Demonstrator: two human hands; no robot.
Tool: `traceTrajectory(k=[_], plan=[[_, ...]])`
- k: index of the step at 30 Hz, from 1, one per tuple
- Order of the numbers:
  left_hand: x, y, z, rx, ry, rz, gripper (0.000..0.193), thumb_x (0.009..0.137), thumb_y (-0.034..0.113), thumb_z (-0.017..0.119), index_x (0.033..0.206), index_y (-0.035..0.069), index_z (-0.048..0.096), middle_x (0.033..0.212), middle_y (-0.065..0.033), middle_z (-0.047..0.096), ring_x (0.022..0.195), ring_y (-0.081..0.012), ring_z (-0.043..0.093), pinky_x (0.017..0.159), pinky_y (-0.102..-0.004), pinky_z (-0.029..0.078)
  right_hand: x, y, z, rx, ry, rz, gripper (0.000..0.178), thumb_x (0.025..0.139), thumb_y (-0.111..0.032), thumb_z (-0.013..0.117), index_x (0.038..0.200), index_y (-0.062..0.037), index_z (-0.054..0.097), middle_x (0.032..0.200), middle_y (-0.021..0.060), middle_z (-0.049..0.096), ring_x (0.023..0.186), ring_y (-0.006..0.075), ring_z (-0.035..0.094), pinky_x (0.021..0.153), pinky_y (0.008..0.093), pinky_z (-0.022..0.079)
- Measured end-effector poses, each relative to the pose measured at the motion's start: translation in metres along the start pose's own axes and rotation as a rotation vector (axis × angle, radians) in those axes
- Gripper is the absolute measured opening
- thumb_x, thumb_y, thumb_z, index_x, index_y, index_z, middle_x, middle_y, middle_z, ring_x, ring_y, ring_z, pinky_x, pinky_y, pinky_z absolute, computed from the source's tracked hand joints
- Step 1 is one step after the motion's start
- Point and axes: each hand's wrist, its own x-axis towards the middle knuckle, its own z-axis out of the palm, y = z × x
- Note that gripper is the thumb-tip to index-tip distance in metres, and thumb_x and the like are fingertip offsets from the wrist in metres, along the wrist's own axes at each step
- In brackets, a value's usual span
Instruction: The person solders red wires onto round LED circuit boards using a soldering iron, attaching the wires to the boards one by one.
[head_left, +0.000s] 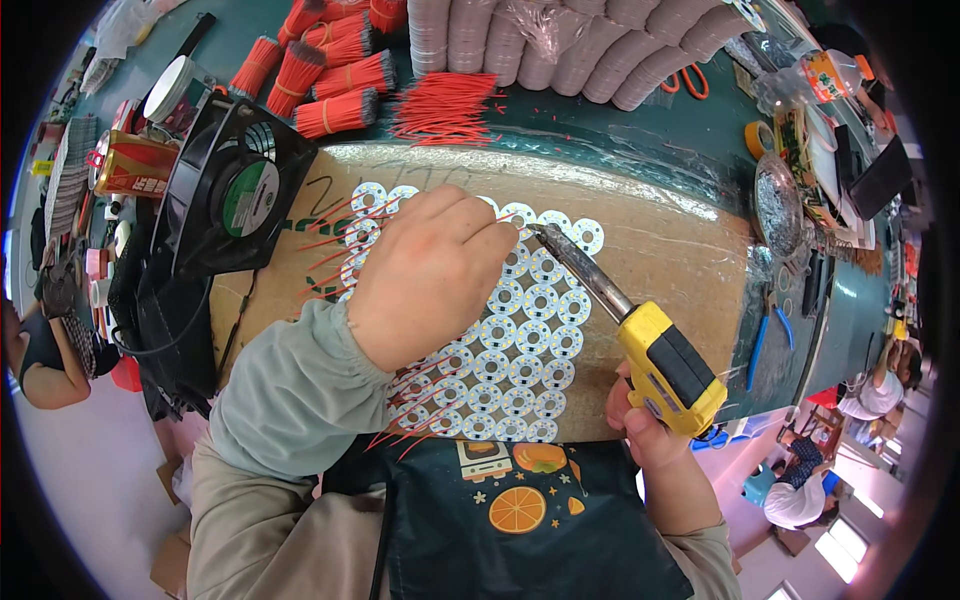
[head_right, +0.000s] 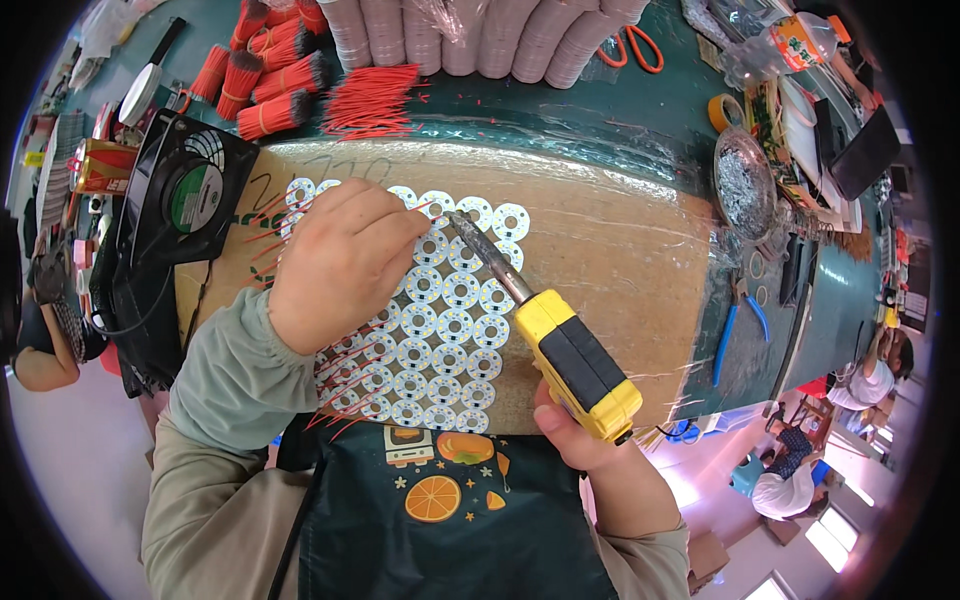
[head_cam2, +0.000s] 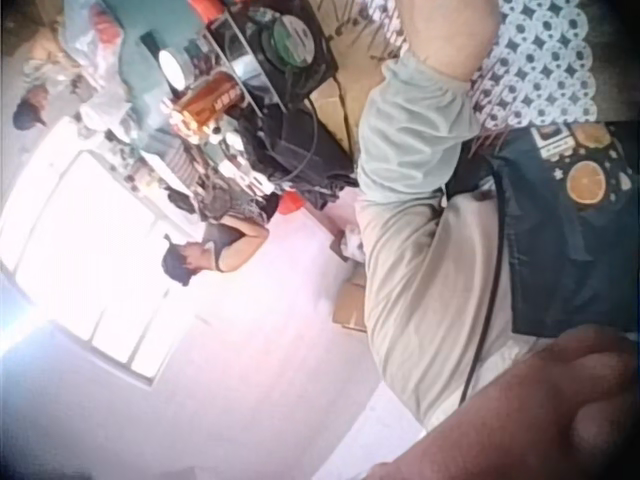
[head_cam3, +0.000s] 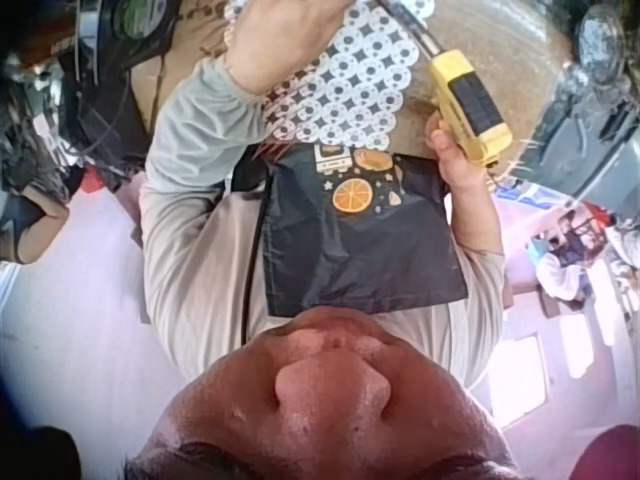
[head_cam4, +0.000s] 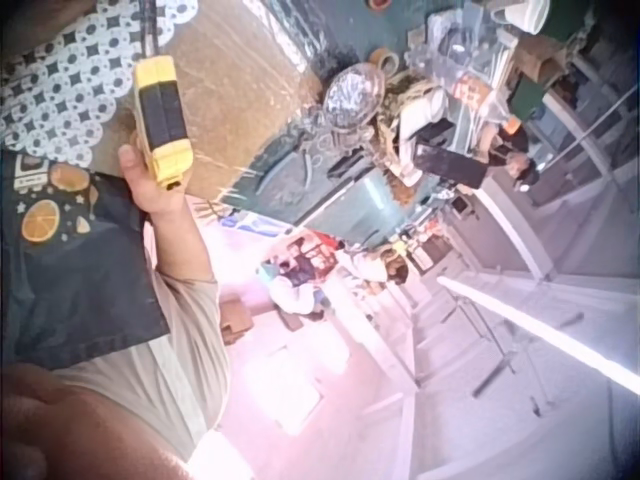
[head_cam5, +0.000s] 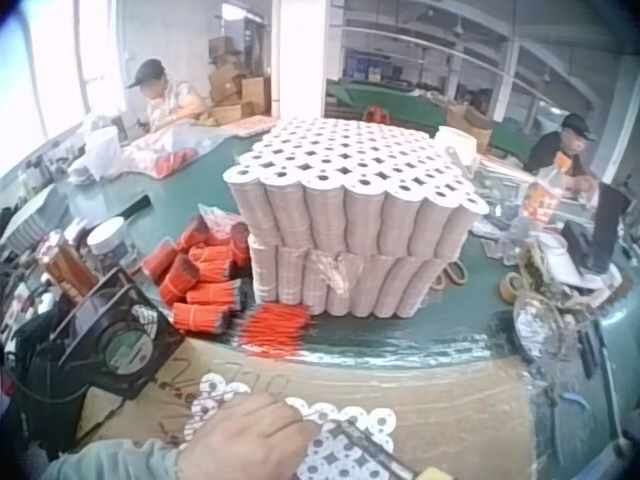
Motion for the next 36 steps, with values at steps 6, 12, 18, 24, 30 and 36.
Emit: traceTrajectory(k=[6, 12, 18, 24, 30, 36], plan=[[-0.0013, -0.0004, 0.0013, 0.015, 0.008, 0.002, 0.024, 0.071, 0.001, 0.073, 0.093, 0.006, 0.066, 0.087, -0.0070, 0.060, 0.081, -0.0272, 0.060, 0.074, -0.0392, 0.050, -0.0013, 0.0049, -0.0024, -0.090, -0.012, -0.036, 0.066, 0.083, -0.042, 0.081, 0.123, 0.0032, 0.053, 0.065, 0.0020, 0.051, 0.053, 0.0112, 0.046, 0.048, 0.0257, 0.037], [-0.0017, -0.0002, 0.0006, 0.032, -0.012, -0.008, 0.023, 0.072, 0.002, 0.073, 0.094, 0.006, 0.066, 0.088, -0.0069, 0.060, 0.082, -0.0270, 0.060, 0.075, -0.0392, 0.050, -0.0015, 0.0068, -0.0025, -0.113, -0.023, -0.044, 0.063, 0.085, -0.040, 0.079, 0.123, 0.0027, 0.053, 0.066, 0.0024, 0.051, 0.053, 0.0110, 0.047, 0.048, 0.0255, 0.038], [-0.0018, -0.0008, 0.0018, 0.041, -0.006, -0.008, 0.023, 0.072, 0.002, 0.073, 0.094, 0.006, 0.066, 0.087, -0.0069, 0.060, 0.083, -0.0269, 0.060, 0.076, -0.0389, 0.050, -0.0020, 0.0090, -0.0023, -0.165, -0.027, -0.093, 0.062, 0.086, -0.038, 0.077, 0.128, -0.0002, 0.052, 0.070, 0.0042, 0.052, 0.056, 0.0113, 0.048, 0.049, 0.0260, 0.039], [-0.0015, 0.0002, 0.0008, 0.038, -0.012, -0.006, 0.023, 0.071, 0.002, 0.073, 0.093, 0.005, 0.067, 0.087, -0.0069, 0.060, 0.083, -0.0269, 0.060, 0.076, -0.0388, 0.050, -0.0038, 0.0080, -0.0017, -0.169, -0.016, -0.062, 0.065, 0.086, -0.038, 0.077, 0.130, 0.0010, 0.051, 0.070, 0.0044, 0.053, 0.057, 0.0121, 0.048, 0.049, 0.0261, 0.039], [-0.0022, -0.0009, -0.0002, 0.052, -0.034, 0.000, 0.023, 0.071, 0.002, 0.073, 0.092, 0.005, 0.067, 0.086, -0.0072, 0.060, 0.082, -0.0271, 0.059, 0.075, -0.0389, 0.050, -0.0032, 0.0091, -0.0036, -0.002, -0.020, -0.031, 0.077, 0.080, -0.040, 0.082, 0.133, 0.0043, 0.049, 0.069, 0.0038, 0.053, 0.057, 0.0125, 0.049, 0.050, 0.0260, 0.039], [0.0002, 0.0005, -0.0019, 0.042, -0.033, -0.005, 0.021, 0.072, 0.001, 0.073, 0.092, 0.005, 0.067, 0.086, -0.0074, 0.061, 0.082, -0.0275, 0.060, 0.074, -0.0391, 0.050, -0.0015, 0.0089, -0.0032, 0.054, -0.013, -0.035, 0.080, 0.079, -0.041, 0.083, 0.134, 0.0041, 0.048, 0.068, 0.0040, 0.052, 0.055, 0.0133, 0.048, 0.051, 0.0273, 0.041]])
